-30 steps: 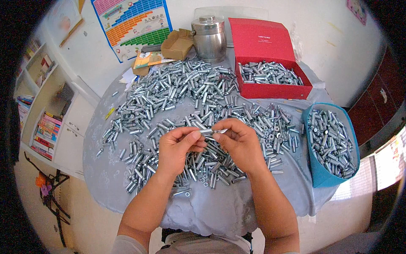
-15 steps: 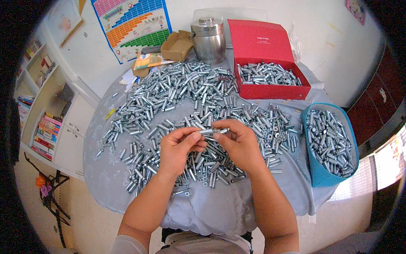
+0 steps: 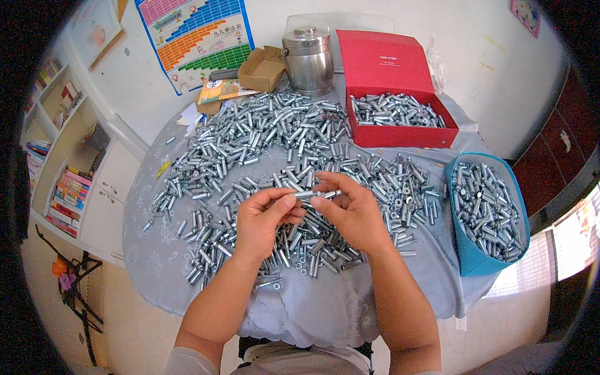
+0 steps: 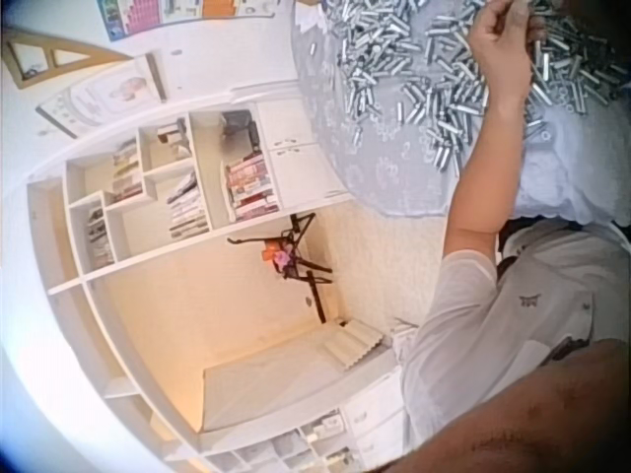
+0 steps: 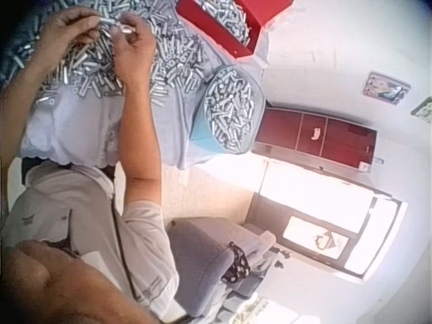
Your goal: The person sits at a table covered with a grey cloth and repeatedly picks up small metal fasteners and washers. They insert the washers into the fasteners by hand and place the assembled units into a blue plastic bin. The task continues for the duration of the clip, with the person handling items one at a time.
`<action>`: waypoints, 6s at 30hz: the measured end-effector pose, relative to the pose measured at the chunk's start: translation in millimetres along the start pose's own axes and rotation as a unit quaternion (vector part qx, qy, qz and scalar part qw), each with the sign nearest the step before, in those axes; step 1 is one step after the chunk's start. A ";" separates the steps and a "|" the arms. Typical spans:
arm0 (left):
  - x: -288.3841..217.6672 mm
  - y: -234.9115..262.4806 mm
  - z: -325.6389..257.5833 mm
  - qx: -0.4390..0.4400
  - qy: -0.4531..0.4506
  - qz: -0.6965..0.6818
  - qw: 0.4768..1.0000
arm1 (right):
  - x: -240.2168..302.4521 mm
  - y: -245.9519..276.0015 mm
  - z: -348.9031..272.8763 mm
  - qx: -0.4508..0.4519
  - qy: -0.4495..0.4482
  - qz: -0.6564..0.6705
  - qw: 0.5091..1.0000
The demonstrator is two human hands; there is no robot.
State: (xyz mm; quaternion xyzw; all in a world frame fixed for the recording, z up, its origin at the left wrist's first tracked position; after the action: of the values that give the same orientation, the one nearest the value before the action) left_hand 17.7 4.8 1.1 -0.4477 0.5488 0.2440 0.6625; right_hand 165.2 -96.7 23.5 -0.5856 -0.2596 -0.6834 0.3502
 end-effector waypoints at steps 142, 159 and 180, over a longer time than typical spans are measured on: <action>-2.8 6.9 3.5 0.011 -0.025 0.034 0.999 | -5.3 9.5 5.1 0.033 -0.074 -0.034 0.996; -2.8 4.2 2.5 0.008 -0.026 0.031 0.999 | -7.3 6.4 2.2 0.036 -0.035 -0.045 0.998; -5.6 -0.5 0.1 -0.029 0.004 0.050 0.998 | 3.0 2.9 1.0 -0.009 0.193 -0.151 0.969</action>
State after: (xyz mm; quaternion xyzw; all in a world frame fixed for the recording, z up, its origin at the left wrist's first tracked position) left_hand 16.6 5.6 6.6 -0.4397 0.5660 0.2902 0.6341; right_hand 167.8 -98.3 26.4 -0.3997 -0.2666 -0.8308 0.2809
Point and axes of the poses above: each hand's wrist, its own z-axis towards the middle knuckle, its own y-axis out of the back of the hand, x = y × z, the point moved 2 cm from there along z, towards the middle knuckle, and after that the axes turned 9 degrees about -x, right-handed, at the moved point
